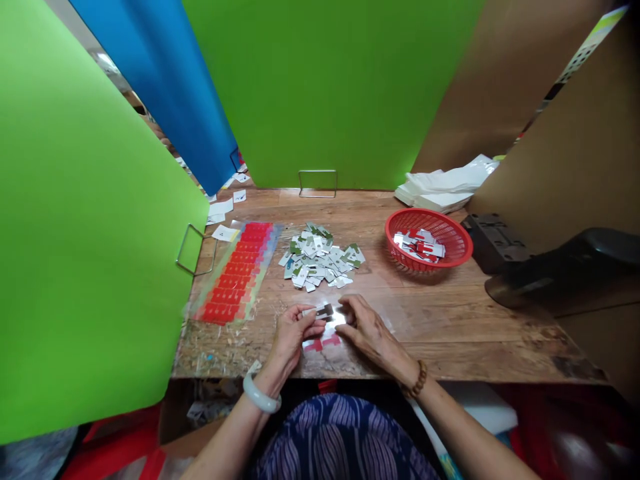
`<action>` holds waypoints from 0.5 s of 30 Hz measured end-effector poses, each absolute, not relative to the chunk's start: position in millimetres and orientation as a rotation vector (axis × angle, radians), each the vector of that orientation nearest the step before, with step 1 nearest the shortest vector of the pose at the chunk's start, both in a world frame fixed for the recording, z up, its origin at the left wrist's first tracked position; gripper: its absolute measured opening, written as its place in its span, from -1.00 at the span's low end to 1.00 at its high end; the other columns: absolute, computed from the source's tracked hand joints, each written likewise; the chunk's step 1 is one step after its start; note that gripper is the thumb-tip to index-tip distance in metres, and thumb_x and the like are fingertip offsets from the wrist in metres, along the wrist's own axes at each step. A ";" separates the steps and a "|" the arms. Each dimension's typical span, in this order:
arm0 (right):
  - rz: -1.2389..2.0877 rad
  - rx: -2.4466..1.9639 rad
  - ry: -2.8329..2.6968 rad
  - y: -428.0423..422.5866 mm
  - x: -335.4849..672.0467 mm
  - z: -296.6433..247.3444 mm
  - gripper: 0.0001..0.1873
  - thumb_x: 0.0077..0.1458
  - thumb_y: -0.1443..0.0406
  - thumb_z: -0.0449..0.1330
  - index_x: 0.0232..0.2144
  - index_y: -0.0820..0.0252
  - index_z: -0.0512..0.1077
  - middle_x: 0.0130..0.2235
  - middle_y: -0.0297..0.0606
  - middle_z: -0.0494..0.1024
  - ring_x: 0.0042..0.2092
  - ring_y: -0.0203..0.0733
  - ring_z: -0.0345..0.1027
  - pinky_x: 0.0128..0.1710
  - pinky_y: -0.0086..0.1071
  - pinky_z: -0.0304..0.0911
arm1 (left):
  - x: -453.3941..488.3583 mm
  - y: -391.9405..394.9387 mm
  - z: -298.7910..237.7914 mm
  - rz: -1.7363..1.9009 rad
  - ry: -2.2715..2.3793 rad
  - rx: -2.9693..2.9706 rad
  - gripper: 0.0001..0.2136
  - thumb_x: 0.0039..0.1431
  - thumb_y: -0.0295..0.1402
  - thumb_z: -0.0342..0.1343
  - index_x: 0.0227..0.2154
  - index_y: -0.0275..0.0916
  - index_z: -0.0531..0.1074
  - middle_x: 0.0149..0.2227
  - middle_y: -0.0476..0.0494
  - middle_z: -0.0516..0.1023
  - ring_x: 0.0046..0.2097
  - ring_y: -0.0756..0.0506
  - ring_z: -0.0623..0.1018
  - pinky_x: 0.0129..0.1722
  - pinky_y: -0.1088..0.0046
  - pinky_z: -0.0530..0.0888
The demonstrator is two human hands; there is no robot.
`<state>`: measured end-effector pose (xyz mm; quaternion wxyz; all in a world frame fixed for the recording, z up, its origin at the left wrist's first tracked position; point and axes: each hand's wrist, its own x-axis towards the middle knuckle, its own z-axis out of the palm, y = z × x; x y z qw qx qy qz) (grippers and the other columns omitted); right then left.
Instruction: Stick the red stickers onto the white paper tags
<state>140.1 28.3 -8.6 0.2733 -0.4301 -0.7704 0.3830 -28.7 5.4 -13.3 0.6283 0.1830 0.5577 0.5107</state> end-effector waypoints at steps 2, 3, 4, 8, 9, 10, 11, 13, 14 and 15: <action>0.994 -1.188 -2.131 19.7 141.8 -18.0 -0.82 0.02 0.42 0.10 -0.26 0.19 0.29 -0.30 -0.27 0.32 -0.31 -0.24 0.21 -0.29 -0.37 0.14 | -28.7 5.5 -16.7 1.186 1.308 0.400 -0.88 0.03 -0.56 0.11 -0.36 -0.36 0.30 -0.57 -0.15 0.53 -0.53 0.00 0.55 -0.47 0.57 0.50; 0.966 -1.188 -2.168 16.1 141.9 -22.1 -0.87 0.03 0.43 0.09 -0.30 0.19 0.30 -0.31 -0.27 0.32 -0.29 -0.23 0.20 -0.27 -0.36 0.13 | -28.2 5.8 -18.7 1.188 1.323 0.396 -0.88 0.02 -0.56 0.11 -0.37 -0.36 0.29 -0.56 -0.15 0.53 -0.52 -0.01 0.56 -0.46 0.56 0.50; 0.936 -1.187 -2.196 13.2 141.3 -25.3 -0.89 0.04 0.43 0.08 -0.34 0.18 0.31 -0.32 -0.27 0.32 -0.27 -0.21 0.20 -0.27 -0.36 0.13 | -27.5 6.2 -21.0 1.192 1.338 0.395 -0.88 0.02 -0.56 0.12 -0.38 -0.35 0.28 -0.55 -0.15 0.53 -0.50 -0.02 0.57 -0.46 0.56 0.50; 0.838 -1.217 -2.239 8.8 136.1 -25.8 -0.91 0.05 0.46 0.06 -0.42 0.19 0.30 -0.37 -0.28 0.32 -0.28 -0.21 0.17 -0.27 -0.35 0.10 | -25.2 7.5 -30.1 1.212 1.364 0.413 -0.85 0.01 -0.54 0.15 -0.39 -0.33 0.27 -0.53 -0.13 0.52 -0.45 -0.05 0.59 -0.45 0.56 0.50; 0.825 -1.216 -2.249 8.7 134.9 -23.9 -0.90 0.04 0.47 0.06 -0.44 0.19 0.29 -0.38 -0.29 0.31 -0.28 -0.21 0.16 -0.27 -0.35 0.09 | -25.2 7.6 -31.8 1.215 1.359 0.421 -0.85 0.00 -0.53 0.16 -0.39 -0.32 0.27 -0.52 -0.12 0.52 -0.44 -0.05 0.59 -0.44 0.55 0.50; 0.815 -1.213 -2.257 8.3 134.0 -22.0 -0.88 0.04 0.48 0.05 -0.45 0.19 0.28 -0.39 -0.30 0.31 -0.29 -0.21 0.16 -0.27 -0.35 0.09 | -25.5 7.6 -33.3 1.218 1.355 0.427 -0.84 -0.01 -0.53 0.17 -0.39 -0.32 0.28 -0.52 -0.11 0.52 -0.44 -0.05 0.59 -0.43 0.55 0.51; 0.809 -1.213 -2.258 7.4 133.5 -20.3 -0.86 0.04 0.49 0.03 -0.46 0.19 0.27 -0.40 -0.30 0.31 -0.30 -0.22 0.16 -0.27 -0.35 0.09 | -25.8 7.5 -34.3 1.222 1.352 0.428 -0.83 -0.01 -0.52 0.18 -0.39 -0.32 0.28 -0.52 -0.10 0.51 -0.44 -0.05 0.59 -0.43 0.55 0.51; 0.810 -1.220 -2.225 3.6 133.0 -19.4 -0.84 0.05 0.50 0.00 -0.45 0.18 0.27 -0.39 -0.30 0.31 -0.30 -0.21 0.17 -0.28 -0.35 0.10 | -26.7 7.2 -35.2 1.223 1.335 0.425 -0.81 -0.03 -0.51 0.20 -0.38 -0.32 0.28 -0.52 -0.11 0.51 -0.44 -0.05 0.59 -0.43 0.55 0.51; 0.806 -1.219 -2.190 0.8 132.9 -20.4 -0.83 0.06 0.50 -0.01 -0.41 0.17 0.27 -0.36 -0.28 0.31 -0.28 -0.20 0.17 -0.27 -0.35 0.11 | -27.1 7.0 -35.2 1.224 1.331 0.425 -0.81 -0.04 -0.51 0.20 -0.38 -0.32 0.29 -0.51 -0.12 0.52 -0.44 -0.06 0.59 -0.42 0.55 0.51; 0.797 -1.207 -2.148 -2.2 132.7 -22.3 -0.82 0.07 0.50 -0.03 -0.35 0.16 0.28 -0.32 -0.26 0.31 -0.25 -0.19 0.18 -0.26 -0.34 0.12 | -27.4 6.9 -34.9 1.222 1.330 0.425 -0.80 -0.05 -0.51 0.21 -0.37 -0.33 0.29 -0.50 -0.13 0.52 -0.43 -0.07 0.59 -0.42 0.54 0.51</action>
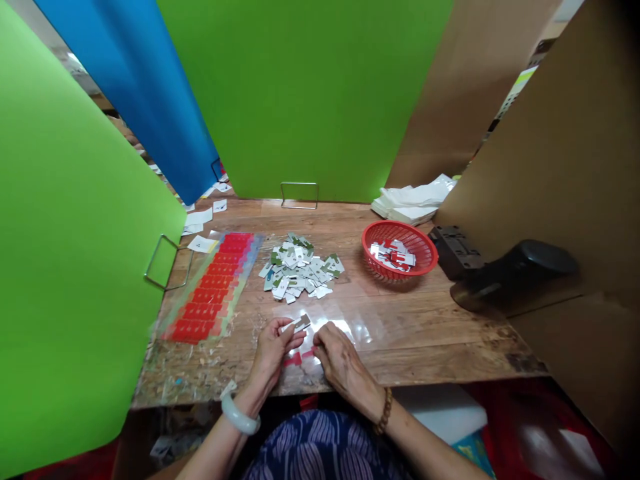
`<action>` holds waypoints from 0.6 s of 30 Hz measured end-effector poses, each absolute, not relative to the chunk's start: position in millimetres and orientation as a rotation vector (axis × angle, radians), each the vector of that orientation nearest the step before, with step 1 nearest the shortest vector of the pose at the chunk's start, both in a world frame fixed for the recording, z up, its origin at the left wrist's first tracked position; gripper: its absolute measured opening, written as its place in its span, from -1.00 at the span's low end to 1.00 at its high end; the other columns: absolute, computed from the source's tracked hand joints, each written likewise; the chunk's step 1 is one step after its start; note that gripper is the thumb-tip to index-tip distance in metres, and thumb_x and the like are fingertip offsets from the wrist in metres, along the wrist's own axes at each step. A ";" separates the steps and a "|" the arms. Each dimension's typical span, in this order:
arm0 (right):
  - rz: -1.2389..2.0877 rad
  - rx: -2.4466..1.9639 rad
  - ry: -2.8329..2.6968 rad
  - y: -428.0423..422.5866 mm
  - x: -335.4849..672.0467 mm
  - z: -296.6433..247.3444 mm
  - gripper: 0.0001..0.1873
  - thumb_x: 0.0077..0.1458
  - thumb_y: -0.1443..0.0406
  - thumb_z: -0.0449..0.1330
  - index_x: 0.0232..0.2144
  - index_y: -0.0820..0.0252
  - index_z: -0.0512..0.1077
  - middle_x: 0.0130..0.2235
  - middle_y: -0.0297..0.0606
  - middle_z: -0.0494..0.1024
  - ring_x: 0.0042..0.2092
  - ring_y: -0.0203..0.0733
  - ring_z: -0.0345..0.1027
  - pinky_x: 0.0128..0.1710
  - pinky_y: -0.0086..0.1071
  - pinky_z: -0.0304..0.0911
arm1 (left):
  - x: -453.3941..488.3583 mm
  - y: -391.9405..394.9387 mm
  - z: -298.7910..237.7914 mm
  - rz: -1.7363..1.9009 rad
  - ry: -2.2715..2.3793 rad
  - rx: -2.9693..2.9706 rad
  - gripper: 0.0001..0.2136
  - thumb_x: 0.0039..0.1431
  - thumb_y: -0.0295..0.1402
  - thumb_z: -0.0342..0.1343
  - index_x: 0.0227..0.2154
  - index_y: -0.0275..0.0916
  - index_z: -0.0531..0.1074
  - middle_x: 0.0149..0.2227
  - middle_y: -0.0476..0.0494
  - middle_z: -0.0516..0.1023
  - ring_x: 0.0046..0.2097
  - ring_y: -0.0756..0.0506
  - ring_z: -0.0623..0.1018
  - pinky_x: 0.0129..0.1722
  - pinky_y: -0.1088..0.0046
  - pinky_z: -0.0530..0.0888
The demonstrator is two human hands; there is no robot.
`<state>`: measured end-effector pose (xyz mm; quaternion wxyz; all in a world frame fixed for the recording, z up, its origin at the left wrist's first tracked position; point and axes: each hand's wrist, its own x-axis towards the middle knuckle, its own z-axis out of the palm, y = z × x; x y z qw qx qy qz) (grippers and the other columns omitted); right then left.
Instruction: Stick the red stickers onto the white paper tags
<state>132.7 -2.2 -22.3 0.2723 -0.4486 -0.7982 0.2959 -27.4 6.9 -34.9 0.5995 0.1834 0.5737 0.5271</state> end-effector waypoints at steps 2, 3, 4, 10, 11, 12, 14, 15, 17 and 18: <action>0.779 -1.183 -2.064 -7.8 131.4 -27.5 -0.80 0.10 0.48 -0.05 -0.26 0.15 0.27 -0.27 -0.22 0.30 -0.21 -0.18 0.19 -0.23 -0.33 0.14 | -27.6 6.8 -34.2 1.212 1.340 0.427 -0.80 -0.04 -0.51 0.21 -0.35 -0.33 0.31 -0.49 -0.15 0.53 -0.42 -0.07 0.60 -0.41 0.53 0.52; 0.775 -1.182 -2.033 -9.9 130.0 -29.8 -0.81 0.11 0.47 -0.06 -0.27 0.15 0.27 -0.27 -0.22 0.30 -0.22 -0.18 0.19 -0.23 -0.33 0.14 | -27.5 6.9 -33.8 1.205 1.346 0.429 -0.80 -0.04 -0.51 0.20 -0.34 -0.34 0.31 -0.48 -0.16 0.53 -0.41 -0.08 0.60 -0.41 0.52 0.52; 0.773 -1.195 -2.012 -11.4 128.2 -31.4 -0.83 0.12 0.46 -0.06 -0.31 0.16 0.27 -0.30 -0.24 0.30 -0.24 -0.19 0.19 -0.24 -0.33 0.14 | -27.4 7.0 -33.4 1.199 1.351 0.433 -0.81 -0.03 -0.52 0.19 -0.34 -0.34 0.31 -0.47 -0.17 0.54 -0.41 -0.07 0.60 -0.40 0.52 0.52; 0.699 -1.350 -2.033 -11.0 118.5 -22.0 -0.83 0.11 0.46 -0.08 -0.44 0.18 0.24 -0.38 -0.24 0.29 -0.30 -0.18 0.15 -0.26 -0.30 0.11 | -26.5 7.2 -30.5 1.189 1.335 0.412 -0.84 0.00 -0.53 0.16 -0.35 -0.35 0.32 -0.46 -0.19 0.55 -0.42 -0.05 0.59 -0.39 0.54 0.51; 0.701 -1.355 -2.049 -10.3 118.7 -20.2 -0.83 0.11 0.46 -0.09 -0.44 0.18 0.23 -0.37 -0.23 0.29 -0.30 -0.18 0.15 -0.26 -0.30 0.11 | -26.4 6.8 -30.0 1.194 1.329 0.405 -0.84 -0.01 -0.53 0.17 -0.35 -0.35 0.32 -0.47 -0.19 0.55 -0.42 -0.05 0.59 -0.39 0.53 0.51; 0.713 -1.352 -2.063 -9.7 119.5 -19.5 -0.82 0.12 0.46 -0.09 -0.44 0.18 0.23 -0.37 -0.23 0.29 -0.30 -0.18 0.15 -0.27 -0.31 0.11 | -26.4 6.5 -29.7 1.200 1.324 0.404 -0.84 -0.02 -0.52 0.18 -0.36 -0.35 0.32 -0.47 -0.19 0.55 -0.42 -0.05 0.59 -0.39 0.53 0.51; 0.749 -1.328 -2.080 -8.2 121.7 -21.5 -0.83 0.11 0.45 -0.08 -0.44 0.18 0.23 -0.37 -0.23 0.30 -0.30 -0.18 0.15 -0.28 -0.31 0.10 | -26.4 6.1 -29.7 1.206 1.324 0.408 -0.83 -0.02 -0.51 0.19 -0.36 -0.35 0.32 -0.46 -0.20 0.55 -0.42 -0.06 0.59 -0.39 0.52 0.51; 0.762 -1.310 -2.079 -7.5 122.7 -23.9 -0.85 0.10 0.45 -0.07 -0.44 0.17 0.24 -0.36 -0.24 0.30 -0.30 -0.18 0.15 -0.28 -0.32 0.10 | -26.5 6.0 -30.0 1.207 1.326 0.410 -0.83 -0.02 -0.50 0.19 -0.36 -0.35 0.33 -0.46 -0.20 0.55 -0.42 -0.06 0.59 -0.39 0.52 0.51; 0.784 -1.275 -2.065 -6.5 123.7 -29.3 -0.87 0.08 0.45 -0.04 -0.43 0.17 0.24 -0.36 -0.25 0.29 -0.30 -0.18 0.15 -0.28 -0.32 0.10 | -26.5 6.0 -30.7 1.204 1.332 0.414 -0.83 -0.02 -0.50 0.18 -0.35 -0.35 0.33 -0.46 -0.20 0.54 -0.42 -0.05 0.59 -0.40 0.52 0.51; 0.792 -1.272 -2.052 -6.2 123.7 -31.4 -0.87 0.07 0.45 -0.03 -0.44 0.17 0.24 -0.37 -0.26 0.29 -0.30 -0.18 0.15 -0.28 -0.32 0.10 | -26.3 6.0 -30.8 1.203 1.336 0.416 -0.83 -0.02 -0.50 0.18 -0.35 -0.35 0.33 -0.46 -0.19 0.54 -0.43 -0.05 0.59 -0.41 0.52 0.50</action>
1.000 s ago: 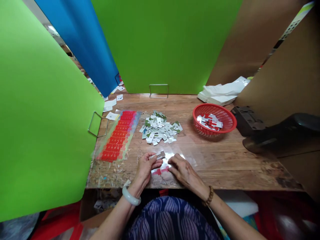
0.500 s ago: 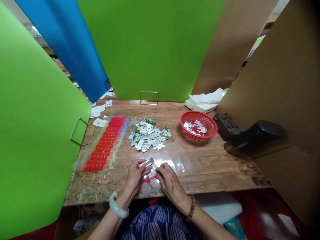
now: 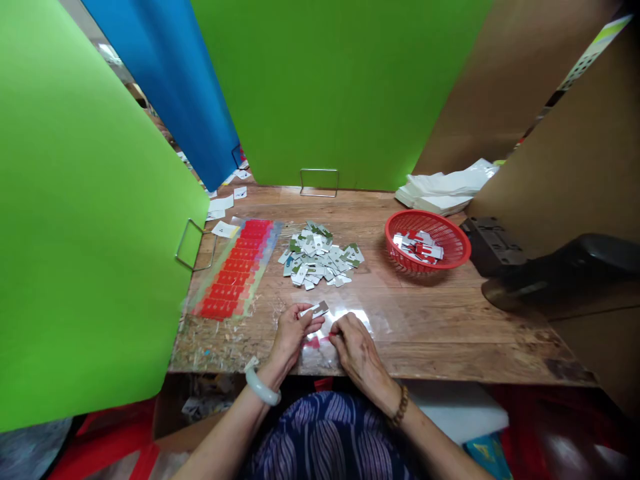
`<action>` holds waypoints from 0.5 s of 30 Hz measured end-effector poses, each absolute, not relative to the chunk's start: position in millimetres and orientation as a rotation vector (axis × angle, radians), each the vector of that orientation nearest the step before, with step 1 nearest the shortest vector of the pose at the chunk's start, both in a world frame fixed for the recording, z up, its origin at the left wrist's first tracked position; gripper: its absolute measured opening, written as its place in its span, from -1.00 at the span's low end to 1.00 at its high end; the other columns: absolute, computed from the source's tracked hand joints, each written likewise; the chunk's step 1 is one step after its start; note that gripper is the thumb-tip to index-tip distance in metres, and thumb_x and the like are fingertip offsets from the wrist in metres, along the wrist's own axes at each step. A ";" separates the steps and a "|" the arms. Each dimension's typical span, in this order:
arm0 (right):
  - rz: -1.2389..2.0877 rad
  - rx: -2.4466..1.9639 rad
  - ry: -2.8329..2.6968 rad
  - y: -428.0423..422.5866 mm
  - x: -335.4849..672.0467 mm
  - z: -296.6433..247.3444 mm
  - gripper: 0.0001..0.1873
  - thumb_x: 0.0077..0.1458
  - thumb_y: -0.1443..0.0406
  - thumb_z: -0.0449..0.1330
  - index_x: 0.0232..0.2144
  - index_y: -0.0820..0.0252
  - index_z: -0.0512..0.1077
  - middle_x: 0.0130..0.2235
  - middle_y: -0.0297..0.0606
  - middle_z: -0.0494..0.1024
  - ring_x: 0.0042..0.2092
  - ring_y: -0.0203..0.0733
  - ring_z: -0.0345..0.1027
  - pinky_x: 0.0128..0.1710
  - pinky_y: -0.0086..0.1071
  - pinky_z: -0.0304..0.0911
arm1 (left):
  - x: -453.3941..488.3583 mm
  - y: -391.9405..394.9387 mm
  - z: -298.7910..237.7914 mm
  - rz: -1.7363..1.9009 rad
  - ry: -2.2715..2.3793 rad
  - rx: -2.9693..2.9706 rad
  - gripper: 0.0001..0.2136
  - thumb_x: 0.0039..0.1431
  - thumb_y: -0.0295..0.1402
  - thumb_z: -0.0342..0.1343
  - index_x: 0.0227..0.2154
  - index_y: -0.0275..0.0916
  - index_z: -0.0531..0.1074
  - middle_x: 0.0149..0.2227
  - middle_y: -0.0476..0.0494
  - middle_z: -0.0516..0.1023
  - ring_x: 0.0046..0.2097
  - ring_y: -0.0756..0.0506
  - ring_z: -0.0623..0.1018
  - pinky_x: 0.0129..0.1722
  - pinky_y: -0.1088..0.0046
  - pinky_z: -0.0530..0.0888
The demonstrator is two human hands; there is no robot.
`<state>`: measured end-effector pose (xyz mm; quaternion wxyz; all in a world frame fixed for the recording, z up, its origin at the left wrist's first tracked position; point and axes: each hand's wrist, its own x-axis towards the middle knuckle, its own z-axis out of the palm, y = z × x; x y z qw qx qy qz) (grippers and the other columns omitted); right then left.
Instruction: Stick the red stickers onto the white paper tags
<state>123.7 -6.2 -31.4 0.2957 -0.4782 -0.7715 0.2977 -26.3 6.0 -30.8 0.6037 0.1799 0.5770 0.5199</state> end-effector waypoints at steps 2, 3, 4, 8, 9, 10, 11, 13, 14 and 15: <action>0.813 -1.292 -2.022 -6.4 123.3 -32.9 -0.86 0.05 0.46 -0.03 -0.46 0.17 0.23 -0.38 -0.26 0.28 -0.30 -0.19 0.14 -0.29 -0.33 0.09 | -25.6 6.0 -30.4 1.207 1.346 0.423 -0.84 -0.01 -0.50 0.17 -0.35 -0.34 0.33 -0.47 -0.18 0.54 -0.43 -0.05 0.59 -0.41 0.53 0.50; 0.833 -1.302 -2.009 -6.6 123.4 -32.0 -0.86 0.05 0.46 -0.03 -0.47 0.17 0.22 -0.38 -0.27 0.28 -0.30 -0.19 0.14 -0.29 -0.33 0.09 | -25.1 5.9 -29.8 1.210 1.354 0.428 -0.85 0.00 -0.50 0.16 -0.35 -0.34 0.33 -0.48 -0.17 0.54 -0.44 -0.04 0.58 -0.41 0.53 0.50; 0.865 -1.305 -2.001 -6.9 124.1 -30.1 -0.86 0.05 0.46 -0.03 -0.48 0.17 0.22 -0.39 -0.27 0.28 -0.30 -0.19 0.14 -0.29 -0.33 0.09 | -24.5 5.8 -29.0 1.213 1.362 0.434 -0.86 0.00 -0.51 0.16 -0.35 -0.34 0.33 -0.48 -0.17 0.54 -0.44 -0.04 0.58 -0.41 0.54 0.50; 1.109 -1.206 -2.000 -5.4 133.7 -18.2 -0.87 0.08 0.43 0.00 -0.48 0.17 0.22 -0.37 -0.30 0.30 -0.28 -0.22 0.16 -0.25 -0.36 0.10 | -22.3 5.3 -26.2 1.219 1.370 0.454 -0.88 0.02 -0.52 0.13 -0.36 -0.34 0.32 -0.46 -0.16 0.54 -0.44 -0.02 0.58 -0.39 0.54 0.50; 1.177 -1.169 -1.994 -3.8 137.2 -15.8 -0.88 0.09 0.41 0.01 -0.49 0.17 0.23 -0.37 -0.31 0.30 -0.27 -0.22 0.17 -0.24 -0.36 0.10 | -22.2 5.5 -26.0 1.221 1.367 0.455 -0.88 0.02 -0.53 0.13 -0.36 -0.34 0.32 -0.46 -0.16 0.54 -0.44 -0.02 0.58 -0.39 0.53 0.50; 1.248 -1.130 -1.984 -1.8 140.8 -14.0 -0.88 0.09 0.39 0.02 -0.48 0.17 0.24 -0.37 -0.31 0.31 -0.27 -0.23 0.18 -0.24 -0.37 0.11 | -22.4 5.8 -25.9 1.225 1.365 0.453 -0.88 0.01 -0.53 0.13 -0.36 -0.34 0.32 -0.47 -0.15 0.54 -0.44 -0.03 0.58 -0.38 0.53 0.50; 1.325 -1.091 -1.965 0.5 144.1 -13.2 -0.88 0.10 0.37 0.03 -0.48 0.17 0.25 -0.37 -0.32 0.32 -0.28 -0.24 0.18 -0.24 -0.38 0.11 | -22.9 6.2 -26.0 1.228 1.363 0.448 -0.88 0.01 -0.53 0.14 -0.36 -0.34 0.32 -0.47 -0.15 0.53 -0.44 -0.03 0.58 -0.38 0.52 0.50; 1.470 -1.043 -1.894 5.5 149.2 -14.0 -0.89 0.10 0.32 0.05 -0.47 0.18 0.28 -0.37 -0.33 0.33 -0.30 -0.25 0.19 -0.27 -0.40 0.12 | -24.6 7.1 -25.7 1.225 1.357 0.431 -0.87 0.00 -0.54 0.14 -0.37 -0.35 0.32 -0.47 -0.16 0.54 -0.44 -0.04 0.58 -0.39 0.52 0.50; 1.522 -1.043 -1.845 7.9 150.7 -15.4 -0.89 0.10 0.30 0.06 -0.45 0.18 0.28 -0.38 -0.34 0.33 -0.31 -0.26 0.20 -0.29 -0.41 0.12 | -25.7 7.5 -25.0 1.214 1.354 0.418 -0.87 0.00 -0.55 0.13 -0.36 -0.35 0.32 -0.46 -0.17 0.54 -0.44 -0.04 0.58 -0.39 0.52 0.50; 1.548 -1.060 -1.789 10.0 151.6 -17.1 -0.89 0.09 0.27 0.07 -0.44 0.18 0.29 -0.39 -0.34 0.34 -0.33 -0.27 0.20 -0.31 -0.42 0.12 | -26.9 7.6 -24.0 1.198 1.349 0.403 -0.87 0.01 -0.56 0.13 -0.36 -0.35 0.31 -0.45 -0.19 0.54 -0.44 -0.05 0.59 -0.40 0.53 0.50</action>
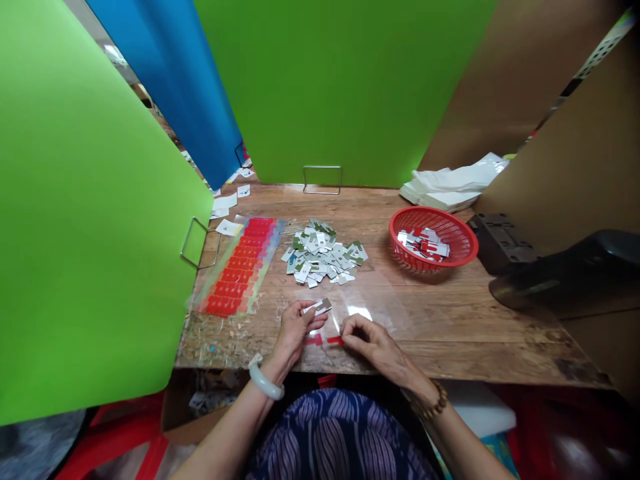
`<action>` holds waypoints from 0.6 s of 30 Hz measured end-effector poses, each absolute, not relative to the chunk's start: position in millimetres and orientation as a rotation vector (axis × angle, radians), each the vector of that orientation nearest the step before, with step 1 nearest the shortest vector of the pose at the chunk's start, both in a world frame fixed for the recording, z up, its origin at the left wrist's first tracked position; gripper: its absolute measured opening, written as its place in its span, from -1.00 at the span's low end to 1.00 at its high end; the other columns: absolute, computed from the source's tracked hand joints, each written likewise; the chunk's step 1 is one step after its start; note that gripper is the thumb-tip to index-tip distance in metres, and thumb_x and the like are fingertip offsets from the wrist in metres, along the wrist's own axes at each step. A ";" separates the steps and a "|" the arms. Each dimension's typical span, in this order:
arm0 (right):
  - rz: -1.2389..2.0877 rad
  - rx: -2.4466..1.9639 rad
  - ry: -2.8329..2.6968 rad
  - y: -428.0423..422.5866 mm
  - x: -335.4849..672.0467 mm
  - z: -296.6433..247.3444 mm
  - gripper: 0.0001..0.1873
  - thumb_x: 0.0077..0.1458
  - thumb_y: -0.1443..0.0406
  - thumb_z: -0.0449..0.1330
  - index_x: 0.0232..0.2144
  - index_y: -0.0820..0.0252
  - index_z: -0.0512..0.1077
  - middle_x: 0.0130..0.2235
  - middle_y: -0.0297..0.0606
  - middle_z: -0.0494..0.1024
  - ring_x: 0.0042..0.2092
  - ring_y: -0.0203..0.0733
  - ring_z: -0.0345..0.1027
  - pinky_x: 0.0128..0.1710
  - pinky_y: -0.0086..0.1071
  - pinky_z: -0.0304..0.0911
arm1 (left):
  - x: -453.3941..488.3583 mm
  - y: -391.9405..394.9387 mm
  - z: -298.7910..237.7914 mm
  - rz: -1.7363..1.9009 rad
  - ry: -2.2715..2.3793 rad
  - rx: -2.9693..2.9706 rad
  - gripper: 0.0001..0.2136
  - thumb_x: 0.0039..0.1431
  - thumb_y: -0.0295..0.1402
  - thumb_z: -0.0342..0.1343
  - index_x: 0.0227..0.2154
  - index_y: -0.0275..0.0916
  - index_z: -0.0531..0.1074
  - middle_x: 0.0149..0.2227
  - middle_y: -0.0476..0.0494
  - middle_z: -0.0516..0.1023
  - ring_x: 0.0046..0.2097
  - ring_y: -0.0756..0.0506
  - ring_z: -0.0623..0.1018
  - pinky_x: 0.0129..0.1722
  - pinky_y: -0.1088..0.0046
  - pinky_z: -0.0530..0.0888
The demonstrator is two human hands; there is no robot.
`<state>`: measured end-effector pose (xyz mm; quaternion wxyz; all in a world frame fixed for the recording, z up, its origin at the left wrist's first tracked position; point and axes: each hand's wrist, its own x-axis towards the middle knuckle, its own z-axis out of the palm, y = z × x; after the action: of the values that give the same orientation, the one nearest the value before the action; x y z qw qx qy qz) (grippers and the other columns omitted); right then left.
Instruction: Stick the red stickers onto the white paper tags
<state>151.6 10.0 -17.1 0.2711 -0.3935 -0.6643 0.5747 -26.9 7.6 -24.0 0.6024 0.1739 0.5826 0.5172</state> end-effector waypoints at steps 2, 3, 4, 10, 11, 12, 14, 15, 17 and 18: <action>1.530 -1.115 -1.688 13.3 151.5 -19.9 -0.87 0.06 0.22 0.11 -0.41 0.17 0.30 -0.39 -0.35 0.34 -0.34 -0.27 0.20 -0.33 -0.43 0.13 | -29.0 7.0 -20.2 1.159 1.322 0.380 -0.87 0.02 -0.58 0.10 -0.34 -0.36 0.31 -0.43 -0.22 0.55 -0.43 -0.05 0.59 -0.40 0.53 0.51; 1.499 -1.138 -1.653 14.5 150.7 -20.5 -0.86 0.04 0.21 0.13 -0.40 0.16 0.30 -0.39 -0.35 0.35 -0.34 -0.27 0.20 -0.35 -0.43 0.13 | -29.7 6.1 -17.5 1.142 1.300 0.376 -0.87 0.03 -0.59 0.09 -0.32 -0.37 0.32 -0.43 -0.23 0.55 -0.43 -0.05 0.59 -0.40 0.53 0.51; 1.461 -1.156 -1.627 15.5 149.6 -20.2 -0.84 0.01 0.20 0.15 -0.40 0.16 0.29 -0.39 -0.35 0.35 -0.35 -0.27 0.20 -0.36 -0.43 0.13 | -30.2 4.9 -14.4 1.128 1.275 0.376 -0.87 0.03 -0.60 0.08 -0.31 -0.37 0.32 -0.43 -0.23 0.55 -0.43 -0.04 0.59 -0.38 0.52 0.52; 1.243 -1.214 -1.641 19.8 142.4 -6.4 -0.89 0.01 0.27 0.14 -0.47 0.17 0.28 -0.46 -0.39 0.33 -0.41 -0.30 0.20 -0.39 -0.44 0.11 | -26.6 -4.3 6.4 1.050 1.193 0.396 -0.83 0.04 -0.61 0.07 -0.27 -0.38 0.34 -0.40 -0.23 0.56 -0.40 -0.03 0.59 -0.33 0.53 0.52; 1.241 -1.201 -1.649 20.3 141.5 -4.2 -0.91 0.01 0.29 0.13 -0.47 0.18 0.28 -0.46 -0.39 0.33 -0.42 -0.31 0.20 -0.40 -0.45 0.11 | -25.7 -5.4 8.7 1.042 1.194 0.402 -0.84 0.04 -0.61 0.07 -0.27 -0.38 0.34 -0.40 -0.22 0.56 -0.41 -0.03 0.59 -0.33 0.53 0.52; 1.247 -1.189 -1.657 20.8 140.7 -2.4 -0.92 0.01 0.31 0.13 -0.46 0.18 0.28 -0.47 -0.40 0.33 -0.42 -0.32 0.19 -0.41 -0.45 0.11 | -24.9 -6.4 10.6 1.034 1.195 0.408 -0.84 0.04 -0.61 0.07 -0.27 -0.39 0.34 -0.40 -0.22 0.56 -0.41 -0.03 0.59 -0.33 0.52 0.52; 1.256 -1.174 -1.676 21.3 139.5 0.1 -0.94 0.00 0.34 0.12 -0.47 0.18 0.28 -0.48 -0.41 0.33 -0.43 -0.33 0.19 -0.42 -0.46 0.10 | -24.0 -7.5 12.5 1.018 1.200 0.420 -0.83 0.05 -0.60 0.07 -0.26 -0.39 0.34 -0.43 -0.22 0.57 -0.42 -0.04 0.59 -0.34 0.52 0.52; 1.255 -1.173 -1.689 21.5 139.0 1.1 -0.95 -0.01 0.35 0.12 -0.47 0.18 0.28 -0.48 -0.41 0.32 -0.43 -0.33 0.19 -0.42 -0.47 0.10 | -23.9 -7.7 12.7 1.011 1.201 0.427 -0.83 0.05 -0.60 0.07 -0.25 -0.40 0.34 -0.44 -0.22 0.57 -0.42 -0.04 0.59 -0.34 0.53 0.52; 1.259 -1.168 -1.711 21.8 138.2 2.3 -0.95 -0.01 0.36 0.12 -0.47 0.18 0.28 -0.48 -0.42 0.33 -0.43 -0.34 0.20 -0.42 -0.47 0.10 | -24.0 -7.4 11.9 0.997 1.203 0.437 -0.82 0.06 -0.59 0.07 -0.24 -0.40 0.34 -0.46 -0.23 0.57 -0.43 -0.04 0.59 -0.35 0.54 0.52; 1.266 -1.160 -1.715 22.0 138.0 2.6 -0.95 -0.01 0.36 0.13 -0.47 0.18 0.28 -0.47 -0.42 0.33 -0.43 -0.34 0.20 -0.42 -0.48 0.10 | -24.2 -7.1 11.1 0.991 1.204 0.442 -0.83 0.06 -0.59 0.07 -0.24 -0.41 0.34 -0.47 -0.23 0.57 -0.43 -0.04 0.59 -0.35 0.54 0.52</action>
<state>138.0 22.0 2.6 0.3498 -0.4479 -0.6618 0.4889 -24.2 -7.1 11.1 0.6891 0.1978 0.5382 0.4432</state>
